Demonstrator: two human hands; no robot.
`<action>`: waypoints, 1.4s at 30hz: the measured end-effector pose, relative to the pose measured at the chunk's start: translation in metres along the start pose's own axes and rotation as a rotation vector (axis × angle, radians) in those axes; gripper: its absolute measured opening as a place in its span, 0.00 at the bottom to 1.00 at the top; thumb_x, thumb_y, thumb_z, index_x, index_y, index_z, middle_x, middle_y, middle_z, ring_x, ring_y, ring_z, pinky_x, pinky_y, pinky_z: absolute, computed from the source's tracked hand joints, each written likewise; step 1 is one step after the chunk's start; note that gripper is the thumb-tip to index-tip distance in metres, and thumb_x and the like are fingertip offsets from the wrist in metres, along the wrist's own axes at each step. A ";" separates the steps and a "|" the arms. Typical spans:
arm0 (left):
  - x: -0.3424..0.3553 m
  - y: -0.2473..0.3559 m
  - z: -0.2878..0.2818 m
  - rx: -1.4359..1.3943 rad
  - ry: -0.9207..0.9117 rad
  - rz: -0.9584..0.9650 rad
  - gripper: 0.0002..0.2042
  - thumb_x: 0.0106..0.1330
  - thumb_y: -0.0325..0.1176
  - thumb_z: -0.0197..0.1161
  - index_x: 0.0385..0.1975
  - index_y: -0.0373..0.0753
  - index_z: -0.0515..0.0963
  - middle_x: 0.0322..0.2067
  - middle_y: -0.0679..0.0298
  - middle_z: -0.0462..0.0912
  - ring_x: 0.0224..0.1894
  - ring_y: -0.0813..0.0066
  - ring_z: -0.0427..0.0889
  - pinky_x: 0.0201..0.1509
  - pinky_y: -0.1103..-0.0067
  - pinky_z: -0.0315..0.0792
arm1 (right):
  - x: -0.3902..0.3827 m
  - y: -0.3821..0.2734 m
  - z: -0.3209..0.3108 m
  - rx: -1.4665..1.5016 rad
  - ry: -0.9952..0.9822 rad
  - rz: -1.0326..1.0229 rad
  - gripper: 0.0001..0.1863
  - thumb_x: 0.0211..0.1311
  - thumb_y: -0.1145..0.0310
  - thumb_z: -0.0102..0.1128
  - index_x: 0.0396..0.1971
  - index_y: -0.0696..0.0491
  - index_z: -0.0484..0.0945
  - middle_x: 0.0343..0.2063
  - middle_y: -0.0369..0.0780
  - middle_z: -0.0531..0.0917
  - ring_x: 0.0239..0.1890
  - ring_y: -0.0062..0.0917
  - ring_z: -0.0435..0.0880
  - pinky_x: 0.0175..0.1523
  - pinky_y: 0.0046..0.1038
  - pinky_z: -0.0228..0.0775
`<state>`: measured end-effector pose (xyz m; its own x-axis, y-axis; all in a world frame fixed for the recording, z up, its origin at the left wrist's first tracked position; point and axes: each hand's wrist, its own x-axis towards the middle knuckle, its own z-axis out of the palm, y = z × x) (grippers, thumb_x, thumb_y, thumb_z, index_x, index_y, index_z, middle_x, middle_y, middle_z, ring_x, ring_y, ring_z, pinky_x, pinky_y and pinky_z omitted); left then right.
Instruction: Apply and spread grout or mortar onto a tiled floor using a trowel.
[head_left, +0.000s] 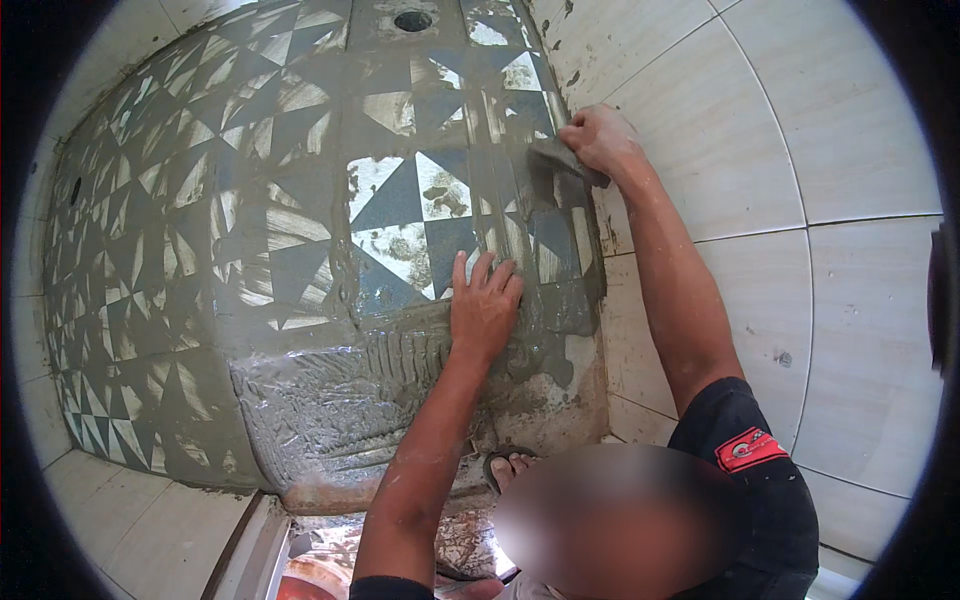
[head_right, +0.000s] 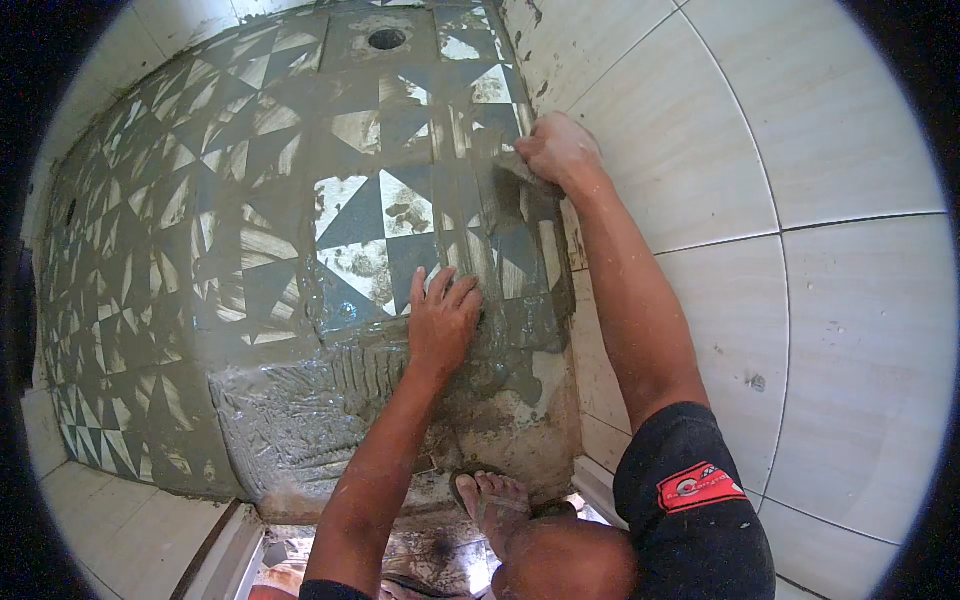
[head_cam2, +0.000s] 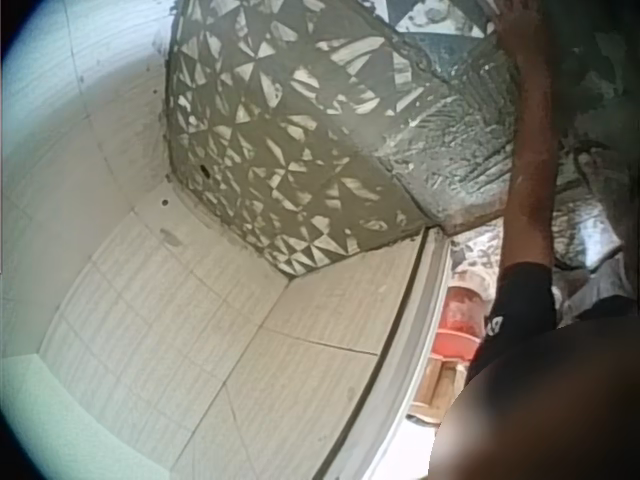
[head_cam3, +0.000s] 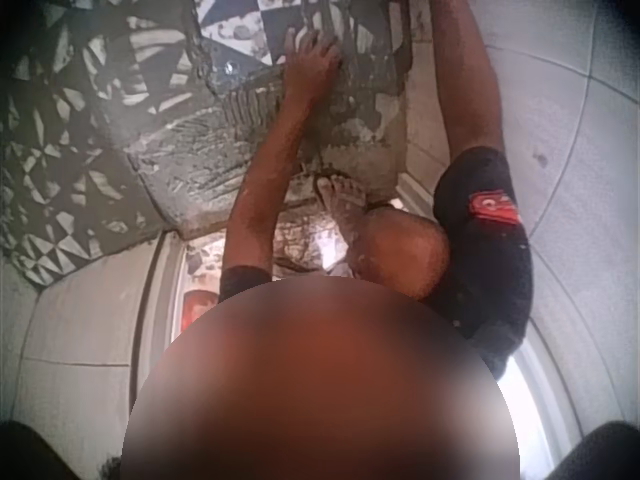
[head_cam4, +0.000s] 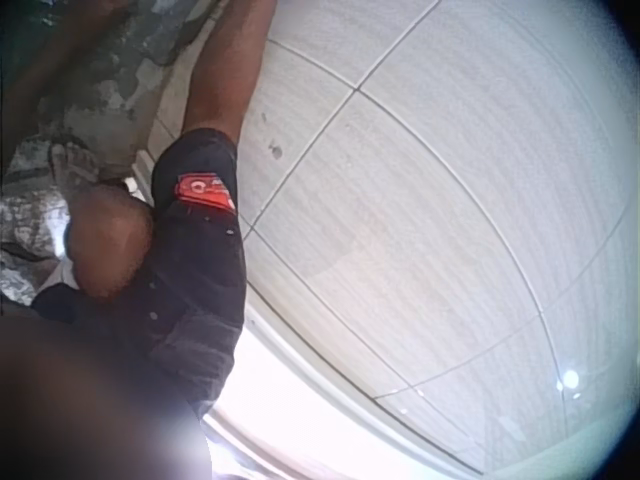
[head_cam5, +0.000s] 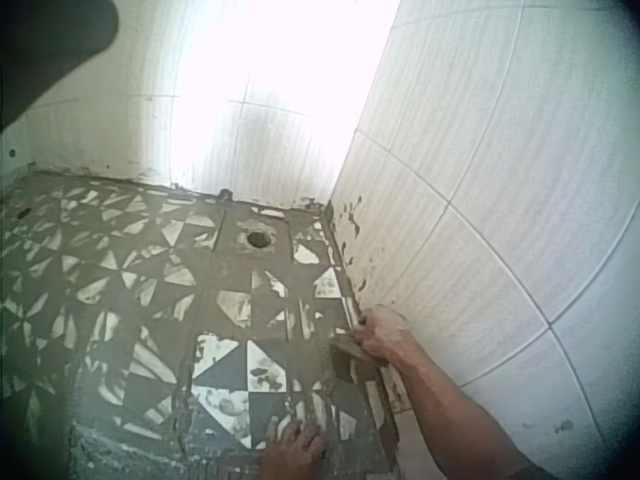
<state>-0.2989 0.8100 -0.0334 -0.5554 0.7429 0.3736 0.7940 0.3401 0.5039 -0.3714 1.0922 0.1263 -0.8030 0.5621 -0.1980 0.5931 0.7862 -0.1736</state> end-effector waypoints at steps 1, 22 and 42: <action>0.000 0.001 0.000 0.010 -0.002 0.005 0.06 0.67 0.33 0.63 0.40 0.44 0.83 0.56 0.67 0.84 0.68 0.58 0.75 0.79 0.43 0.56 | 0.005 0.003 -0.002 -0.010 0.063 0.058 0.20 0.60 0.54 0.69 0.36 0.60 0.89 0.35 0.55 0.88 0.41 0.50 0.91 0.50 0.45 0.81; -0.009 -0.002 -0.004 -0.042 -0.005 -0.054 0.10 0.65 0.31 0.63 0.44 0.43 0.84 0.57 0.65 0.83 0.67 0.54 0.76 0.79 0.42 0.58 | 0.066 -0.128 0.051 0.033 0.063 -0.103 0.29 0.62 0.45 0.70 0.37 0.61 0.89 0.38 0.56 0.89 0.39 0.49 0.91 0.48 0.43 0.83; -0.049 -0.045 -0.085 0.156 -0.118 -0.143 0.24 0.59 0.36 0.74 0.57 0.45 0.81 0.66 0.61 0.77 0.74 0.55 0.67 0.80 0.44 0.55 | 0.022 0.021 0.131 1.007 0.139 0.027 0.25 0.73 0.61 0.65 0.65 0.55 0.81 0.42 0.33 0.87 0.42 0.15 0.82 0.44 0.23 0.74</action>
<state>-0.3286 0.7097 -0.0082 -0.6390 0.7403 0.2087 0.7432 0.5243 0.4155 -0.3689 1.0876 -0.0081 -0.7504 0.6516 -0.1115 0.3330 0.2269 -0.9152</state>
